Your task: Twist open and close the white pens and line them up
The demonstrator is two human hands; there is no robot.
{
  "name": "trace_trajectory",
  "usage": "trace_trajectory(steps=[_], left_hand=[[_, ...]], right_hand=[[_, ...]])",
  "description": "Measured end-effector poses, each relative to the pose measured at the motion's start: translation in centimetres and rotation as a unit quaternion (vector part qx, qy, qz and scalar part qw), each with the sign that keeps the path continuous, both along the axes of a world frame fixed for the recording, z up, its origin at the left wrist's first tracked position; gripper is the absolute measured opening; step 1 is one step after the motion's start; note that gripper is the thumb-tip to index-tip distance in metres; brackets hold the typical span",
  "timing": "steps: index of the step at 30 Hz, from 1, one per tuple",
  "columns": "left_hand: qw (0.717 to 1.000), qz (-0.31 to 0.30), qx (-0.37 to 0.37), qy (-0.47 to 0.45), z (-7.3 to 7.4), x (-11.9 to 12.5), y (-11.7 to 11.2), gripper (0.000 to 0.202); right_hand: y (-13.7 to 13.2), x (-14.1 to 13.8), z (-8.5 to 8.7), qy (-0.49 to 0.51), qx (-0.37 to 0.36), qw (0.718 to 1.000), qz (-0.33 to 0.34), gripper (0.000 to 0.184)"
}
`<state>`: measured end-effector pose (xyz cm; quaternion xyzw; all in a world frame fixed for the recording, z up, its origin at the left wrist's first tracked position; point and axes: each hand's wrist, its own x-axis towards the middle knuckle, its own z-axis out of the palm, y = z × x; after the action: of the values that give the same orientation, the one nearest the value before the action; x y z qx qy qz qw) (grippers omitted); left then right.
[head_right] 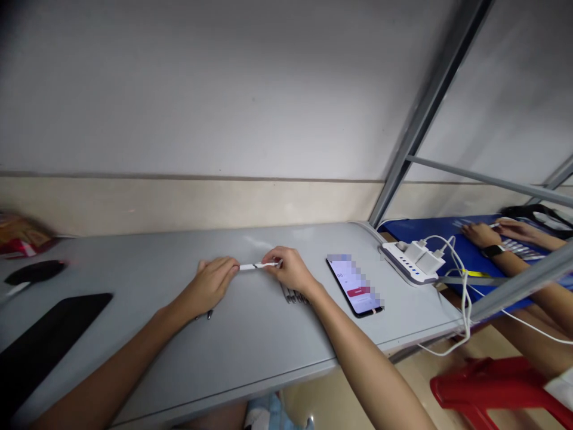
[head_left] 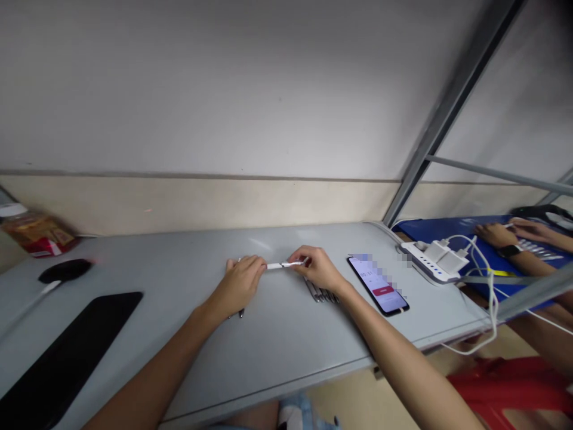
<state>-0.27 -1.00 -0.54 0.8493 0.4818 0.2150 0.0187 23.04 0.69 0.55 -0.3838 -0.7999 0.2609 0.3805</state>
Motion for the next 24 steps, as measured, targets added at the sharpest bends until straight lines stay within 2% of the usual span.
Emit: trace_trajectory(steps=[5,11,16,19,24], left_hand=[[1.0,0.015,-0.01,-0.015,-0.2,-0.3,0.2,0.033],[1.0,0.013,-0.002,-0.001,-0.4,-0.8,0.4,0.034],[0.999,0.038,0.01,0.006,-0.5,-1.0,0.8,0.031],[0.999,0.043,0.007,0.004,-0.6,-0.9,0.7,0.031],[1.0,0.03,-0.005,-0.004,-0.4,-0.5,0.4,0.03]], right_hand=[[0.5,0.5,-0.3,-0.042,0.071,0.996,-0.04,0.023],[1.1,1.7,-0.5,-0.104,0.116,0.984,-0.082,0.021],[1.7,2.6,-0.6,-0.142,0.147,0.971,-0.125,0.021],[1.8,2.6,-0.7,-0.143,0.156,0.97,-0.118,0.02],[1.3,1.6,-0.8,-0.129,0.158,0.977,-0.068,0.021]])
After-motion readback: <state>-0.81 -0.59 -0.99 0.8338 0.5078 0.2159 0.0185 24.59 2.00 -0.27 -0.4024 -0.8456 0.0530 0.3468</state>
